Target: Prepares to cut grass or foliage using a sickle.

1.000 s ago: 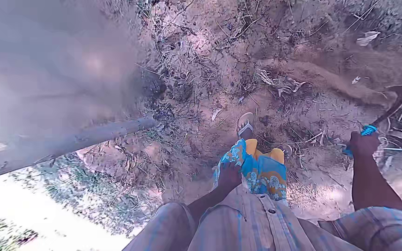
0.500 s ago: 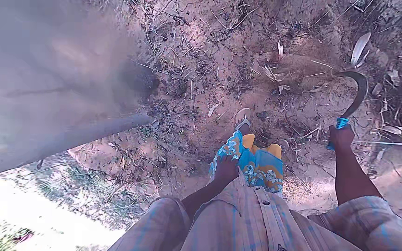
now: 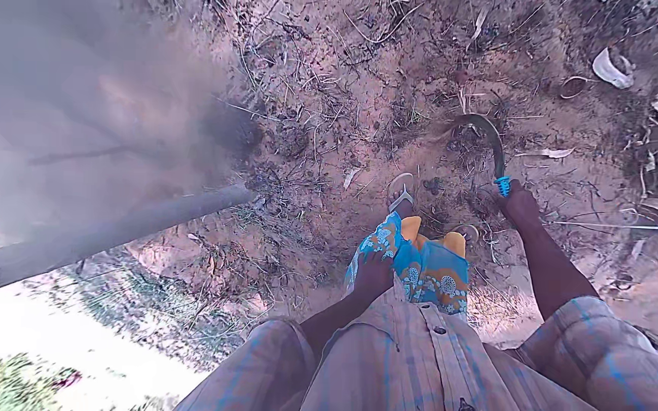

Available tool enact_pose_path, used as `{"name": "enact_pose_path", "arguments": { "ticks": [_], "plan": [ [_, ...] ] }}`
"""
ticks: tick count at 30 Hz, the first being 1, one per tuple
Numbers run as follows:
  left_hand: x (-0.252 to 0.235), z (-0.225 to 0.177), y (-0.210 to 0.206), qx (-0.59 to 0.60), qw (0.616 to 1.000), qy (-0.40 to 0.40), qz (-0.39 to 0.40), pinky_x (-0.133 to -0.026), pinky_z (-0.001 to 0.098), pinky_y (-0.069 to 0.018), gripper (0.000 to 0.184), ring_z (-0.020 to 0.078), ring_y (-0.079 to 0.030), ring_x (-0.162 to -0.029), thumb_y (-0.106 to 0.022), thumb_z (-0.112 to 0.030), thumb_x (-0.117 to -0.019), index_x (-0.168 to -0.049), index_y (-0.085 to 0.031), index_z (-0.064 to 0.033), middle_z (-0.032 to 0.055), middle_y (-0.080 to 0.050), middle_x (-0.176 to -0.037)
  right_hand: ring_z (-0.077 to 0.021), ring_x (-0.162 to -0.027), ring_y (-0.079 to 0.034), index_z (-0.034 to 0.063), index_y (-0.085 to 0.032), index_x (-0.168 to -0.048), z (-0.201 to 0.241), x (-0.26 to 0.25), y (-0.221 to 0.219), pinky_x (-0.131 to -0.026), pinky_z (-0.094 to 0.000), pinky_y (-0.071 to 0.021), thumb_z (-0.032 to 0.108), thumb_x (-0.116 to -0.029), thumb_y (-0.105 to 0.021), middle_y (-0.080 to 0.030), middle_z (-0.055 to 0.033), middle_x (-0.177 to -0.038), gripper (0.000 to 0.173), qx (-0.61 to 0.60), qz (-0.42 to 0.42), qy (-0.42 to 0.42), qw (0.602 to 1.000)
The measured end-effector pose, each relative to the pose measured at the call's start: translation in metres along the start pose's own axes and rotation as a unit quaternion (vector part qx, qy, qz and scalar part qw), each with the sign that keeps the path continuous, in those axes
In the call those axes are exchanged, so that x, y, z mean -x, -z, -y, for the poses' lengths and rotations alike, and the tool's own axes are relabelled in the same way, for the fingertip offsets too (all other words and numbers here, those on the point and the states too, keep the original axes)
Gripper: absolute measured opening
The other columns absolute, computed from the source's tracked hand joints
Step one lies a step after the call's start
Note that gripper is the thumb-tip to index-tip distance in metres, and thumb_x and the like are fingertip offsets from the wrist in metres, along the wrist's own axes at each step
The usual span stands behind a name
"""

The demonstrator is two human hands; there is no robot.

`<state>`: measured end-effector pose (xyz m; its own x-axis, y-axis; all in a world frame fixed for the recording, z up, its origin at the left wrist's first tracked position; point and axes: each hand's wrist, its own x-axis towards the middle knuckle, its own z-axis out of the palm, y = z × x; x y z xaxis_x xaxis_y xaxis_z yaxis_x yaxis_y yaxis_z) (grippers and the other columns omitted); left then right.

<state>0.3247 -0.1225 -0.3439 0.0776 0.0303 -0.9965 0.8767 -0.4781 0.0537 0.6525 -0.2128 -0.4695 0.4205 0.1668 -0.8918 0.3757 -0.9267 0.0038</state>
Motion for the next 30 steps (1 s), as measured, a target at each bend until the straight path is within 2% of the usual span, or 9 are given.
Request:
{"name": "enact_pose_path", "arguments": {
  "ticks": [4,7,14,17,20,22,25,28,30],
  "plan": [
    [-0.001,0.000,-0.002,0.011,1.000,-0.006,0.008,-0.123,0.0611,-0.0163,0.041,0.0329,-0.035,-0.151,-0.045,-0.031,-0.1082,-0.142,-0.060,-0.0115,0.0129,-0.043,-0.160,-0.0458,-0.130,-0.056,-0.0032,-0.044,-0.148,-0.122,0.007,0.021,-0.106,-0.0609,-0.0439,0.029,-0.1013,-0.060,-0.058,-0.0326,-0.137,0.059,-0.088,-0.109,-0.170,0.975],
    [0.001,-0.002,-0.001,0.019,1.000,-0.004,0.005,-0.123,0.0608,-0.0163,0.040,0.0322,-0.036,-0.151,-0.046,-0.029,-0.1077,-0.141,-0.060,-0.0118,0.0126,-0.044,-0.160,-0.0349,-0.139,-0.051,-0.0069,-0.039,-0.151,-0.152,0.024,0.020,-0.116,-0.0453,-0.0388,0.024,-0.0980,-0.064,-0.053,-0.0278,-0.147,0.066,-0.231,-0.219,-0.243,0.916],
    [0.002,-0.006,0.006,-0.018,0.999,0.005,0.026,-0.123,0.0608,-0.0164,0.041,0.0329,-0.033,-0.152,-0.046,-0.032,-0.1085,-0.142,-0.059,-0.0116,0.0132,-0.041,-0.161,-0.0527,-0.118,-0.062,-0.0018,-0.049,-0.143,-0.066,0.041,-0.008,-0.095,-0.0687,-0.0453,0.027,-0.1025,-0.061,-0.064,-0.0346,-0.123,0.051,0.006,-0.021,-0.026,0.999],
    [-0.016,-0.003,0.017,-0.024,1.000,0.002,0.013,-0.123,0.0621,-0.0185,0.042,0.0357,-0.029,-0.154,-0.051,-0.031,-0.1064,-0.143,-0.059,-0.0113,0.0140,-0.038,-0.164,-0.0515,-0.126,-0.057,-0.0039,-0.046,-0.146,-0.090,0.013,-0.010,-0.102,-0.0655,-0.0438,0.029,-0.1023,-0.061,-0.059,-0.0360,-0.132,0.057,-0.093,-0.052,-0.106,0.989],
    [-0.074,-0.007,0.041,-0.038,0.996,-0.062,-0.055,-0.121,0.0598,-0.0265,0.042,0.0378,-0.033,-0.151,-0.054,-0.021,-0.1040,-0.144,-0.058,-0.0092,0.0171,-0.039,-0.162,-0.0424,-0.128,-0.057,-0.0070,-0.042,-0.148,-0.132,0.017,-0.012,-0.108,-0.0551,-0.0439,0.024,-0.0992,-0.064,-0.055,-0.0337,-0.138,0.062,-0.283,-0.154,-0.177,0.930],
    [-0.125,-0.040,0.070,-0.068,0.981,-0.144,-0.108,-0.120,0.0587,-0.0304,0.041,0.0393,-0.038,-0.148,-0.056,-0.014,-0.1032,-0.143,-0.058,-0.0047,0.0204,-0.044,-0.158,-0.0382,-0.116,-0.062,-0.0055,-0.043,-0.147,-0.139,0.035,-0.013,-0.102,-0.0541,-0.0477,0.026,-0.0992,-0.065,-0.059,-0.0310,-0.131,0.061,-0.331,-0.174,-0.177,0.910],
    [-0.189,-0.121,0.125,-0.141,0.942,-0.251,-0.173,-0.122,0.0580,-0.0263,0.044,0.0388,-0.033,-0.152,-0.048,-0.008,-0.1042,-0.148,-0.054,-0.0079,0.0187,-0.038,-0.163,-0.0248,-0.075,-0.064,0.0001,-0.045,-0.142,-0.116,0.054,-0.037,-0.073,-0.0475,-0.0558,0.028,-0.1002,-0.063,-0.062,-0.0194,-0.102,0.054,-0.362,-0.140,-0.122,0.914],
    [-0.245,-0.180,0.183,-0.206,0.906,-0.246,-0.277,-0.123,0.0646,-0.0134,0.063,0.0382,-0.014,-0.159,-0.058,-0.009,-0.0976,-0.158,-0.040,-0.0109,0.0166,-0.022,-0.171,-0.0299,-0.076,-0.064,-0.0005,-0.046,-0.140,-0.061,0.041,-0.062,-0.072,-0.0539,-0.0536,0.028,-0.1010,-0.063,-0.062,-0.0212,-0.100,0.051,-0.421,-0.097,-0.084,0.898],
    [-0.270,-0.195,0.215,-0.235,0.911,-0.182,-0.286,-0.122,0.0717,-0.0071,0.081,0.0423,-0.012,-0.159,-0.065,-0.011,-0.0926,-0.164,-0.026,-0.0079,0.0221,-0.020,-0.170,-0.0293,-0.080,-0.065,-0.0007,-0.047,-0.141,-0.027,0.019,-0.073,-0.074,-0.0518,-0.0544,0.026,-0.1010,-0.062,-0.063,-0.0215,-0.105,0.050,-0.449,-0.078,-0.068,0.888]
  ]
}}
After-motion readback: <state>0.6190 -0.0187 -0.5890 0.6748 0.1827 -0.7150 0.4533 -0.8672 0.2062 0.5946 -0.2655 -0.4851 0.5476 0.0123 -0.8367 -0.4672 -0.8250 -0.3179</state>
